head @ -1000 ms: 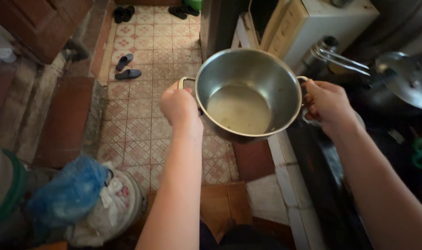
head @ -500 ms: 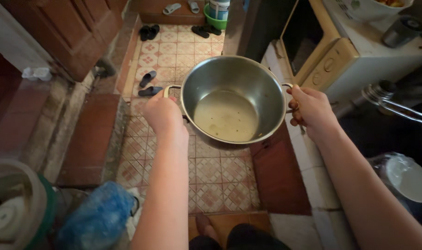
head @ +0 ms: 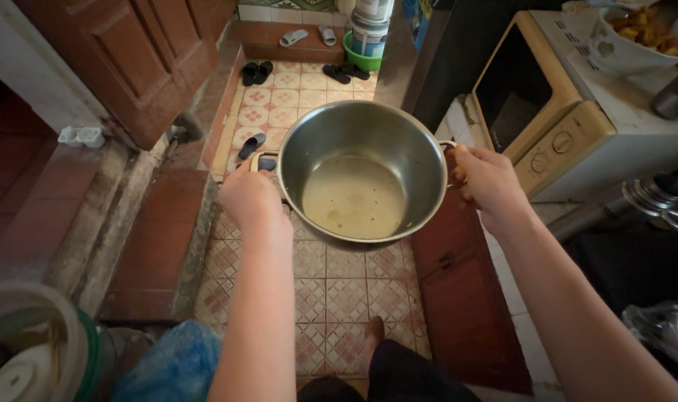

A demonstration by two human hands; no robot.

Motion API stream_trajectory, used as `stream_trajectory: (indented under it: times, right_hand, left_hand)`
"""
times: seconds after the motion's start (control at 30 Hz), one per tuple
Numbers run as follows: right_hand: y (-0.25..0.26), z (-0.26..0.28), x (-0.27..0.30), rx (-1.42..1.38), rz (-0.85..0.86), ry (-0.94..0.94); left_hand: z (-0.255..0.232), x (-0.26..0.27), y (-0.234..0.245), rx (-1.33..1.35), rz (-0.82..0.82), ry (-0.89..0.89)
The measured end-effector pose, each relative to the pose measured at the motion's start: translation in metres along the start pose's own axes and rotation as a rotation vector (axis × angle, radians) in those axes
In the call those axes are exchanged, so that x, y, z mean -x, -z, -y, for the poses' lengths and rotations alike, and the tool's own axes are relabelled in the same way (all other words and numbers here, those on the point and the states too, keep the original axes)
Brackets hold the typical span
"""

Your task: The person carries a metal pot to an outdoor area, opens a package of raw meat, and places the meat into the pot. Then they fill a measuring jug with water from a tap and pour it into the pot with the meat.

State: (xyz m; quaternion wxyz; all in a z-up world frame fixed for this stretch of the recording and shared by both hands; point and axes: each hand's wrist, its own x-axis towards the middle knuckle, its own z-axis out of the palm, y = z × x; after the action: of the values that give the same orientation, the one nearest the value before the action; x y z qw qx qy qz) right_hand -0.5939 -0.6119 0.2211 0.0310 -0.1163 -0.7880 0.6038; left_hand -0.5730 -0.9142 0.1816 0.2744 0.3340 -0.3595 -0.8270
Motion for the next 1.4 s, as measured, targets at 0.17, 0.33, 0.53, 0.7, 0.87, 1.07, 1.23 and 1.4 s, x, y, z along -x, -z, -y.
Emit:
stream_trajectory:
  times: [0.17,0.33,0.53,0.7,0.87,1.07,1.23,1.4]
  right_hand:
    - [-0.018,-0.014,-0.032,-0.044,0.052,0.053]
    - [-0.044,-0.04,-0.079,-0.044,0.073,0.043]
    - [-0.076,-0.057,-0.155,-0.129,0.087,0.01]
    - [-0.101,-0.05,-0.228,-0.144,0.106,-0.003]
    - [-0.112,-0.034,-0.294,-0.156,0.133,-0.014]
    - [-0.129,-0.018,-0.348,-0.191,0.184,0.044]
    - [-0.163,-0.004,-0.389,-0.158,0.146,0.038]
    - [-0.211,0.022,-0.447,-0.075,0.072,0.068]
  left_hand:
    - [0.014,-0.031,-0.001,0.041,0.033,-0.011]
    - [0.045,-0.073,-0.009,0.061,-0.024,-0.072]
    - [0.08,-0.13,-0.038,-0.022,-0.085,0.008]
    - [0.101,-0.182,-0.08,-0.119,-0.097,-0.091]
    - [0.115,-0.221,-0.128,-0.148,-0.066,-0.143]
    - [0.118,-0.261,-0.17,-0.115,-0.038,-0.142]
    - [0.11,-0.305,-0.204,-0.177,-0.026,-0.167]
    - [0.096,-0.373,-0.256,-0.125,0.057,-0.064]
